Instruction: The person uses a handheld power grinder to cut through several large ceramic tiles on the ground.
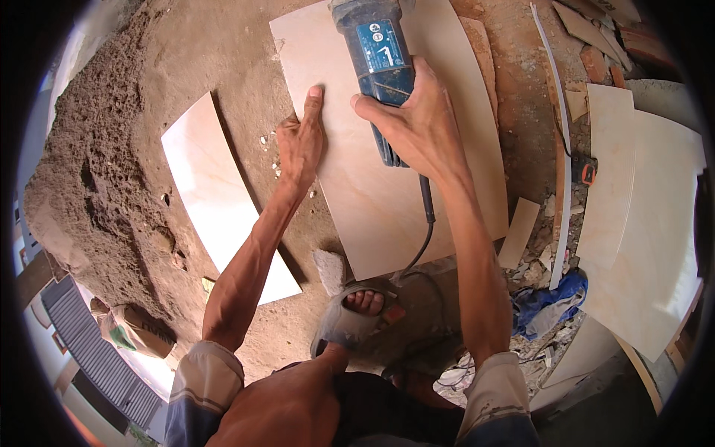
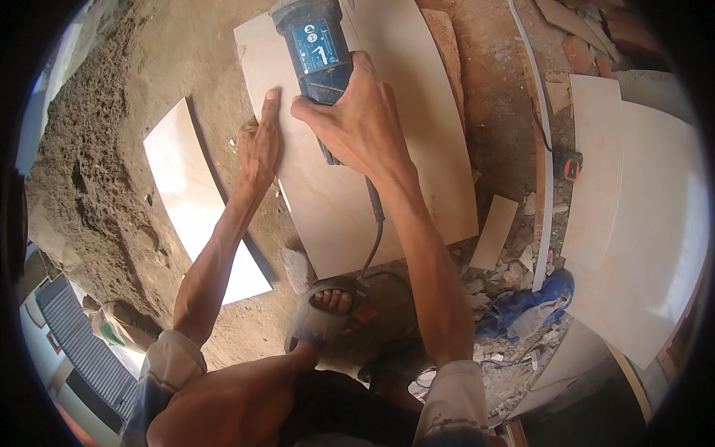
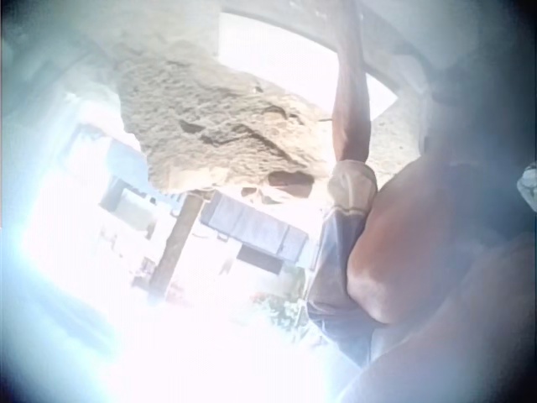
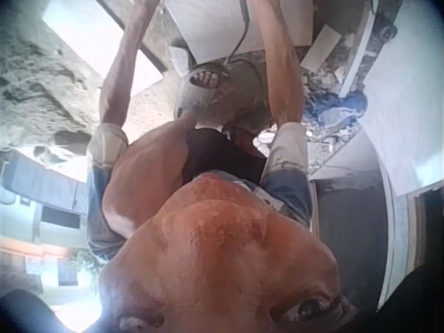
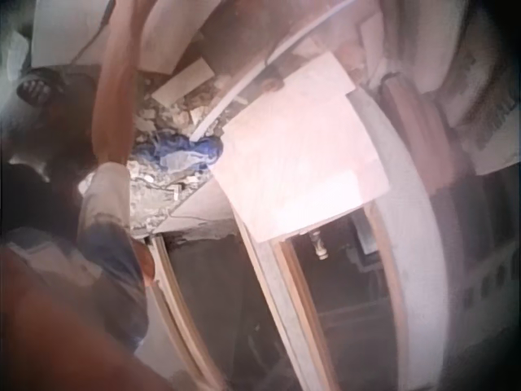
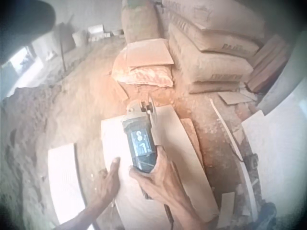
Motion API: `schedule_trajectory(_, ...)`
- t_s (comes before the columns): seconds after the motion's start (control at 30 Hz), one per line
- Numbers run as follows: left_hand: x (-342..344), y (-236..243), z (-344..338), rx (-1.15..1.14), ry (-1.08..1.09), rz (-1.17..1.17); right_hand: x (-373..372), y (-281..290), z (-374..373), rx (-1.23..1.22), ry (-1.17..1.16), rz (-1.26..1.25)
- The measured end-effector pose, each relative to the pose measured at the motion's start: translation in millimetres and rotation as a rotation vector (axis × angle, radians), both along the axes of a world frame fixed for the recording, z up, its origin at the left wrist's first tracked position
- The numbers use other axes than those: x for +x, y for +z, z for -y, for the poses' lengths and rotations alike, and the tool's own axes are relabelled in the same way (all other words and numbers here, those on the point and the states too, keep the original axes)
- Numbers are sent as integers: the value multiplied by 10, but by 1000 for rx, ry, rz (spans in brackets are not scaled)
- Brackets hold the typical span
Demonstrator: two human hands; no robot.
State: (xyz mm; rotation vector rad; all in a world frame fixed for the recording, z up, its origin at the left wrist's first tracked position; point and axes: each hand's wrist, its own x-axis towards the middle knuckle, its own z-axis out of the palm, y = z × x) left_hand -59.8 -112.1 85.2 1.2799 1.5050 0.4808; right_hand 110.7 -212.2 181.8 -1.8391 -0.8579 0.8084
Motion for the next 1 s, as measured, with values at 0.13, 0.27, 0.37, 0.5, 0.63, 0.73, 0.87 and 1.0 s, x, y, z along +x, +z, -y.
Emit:
schedule_trajectory(0.13,43,-68,0,25,42,13,65,-210,-263,30,12,52)
schedule_trajectory(0.27,11,-102,-25,8,33,64,172,-265,-400,3,24,53)
schedule_trajectory(0.37,113,24,56,-21,14,86,205,-347,-508,-78,41,136)
schedule_trajectory(0.5,115,119,75,-64,10,280,240,-378,-621,-10,38,186)
schedule_trajectory(0.63,79,93,71,-99,31,351,293,-335,-711,-38,51,185)
schedule_trajectory(0.73,91,73,62,-114,20,352,328,-367,-763,-97,55,191)
schedule_trajectory(0.87,116,128,67,-131,40,312,347,-489,-777,-55,57,130)
schedule_trajectory(1.0,89,111,53,-149,34,314,325,-497,-773,-35,45,90)
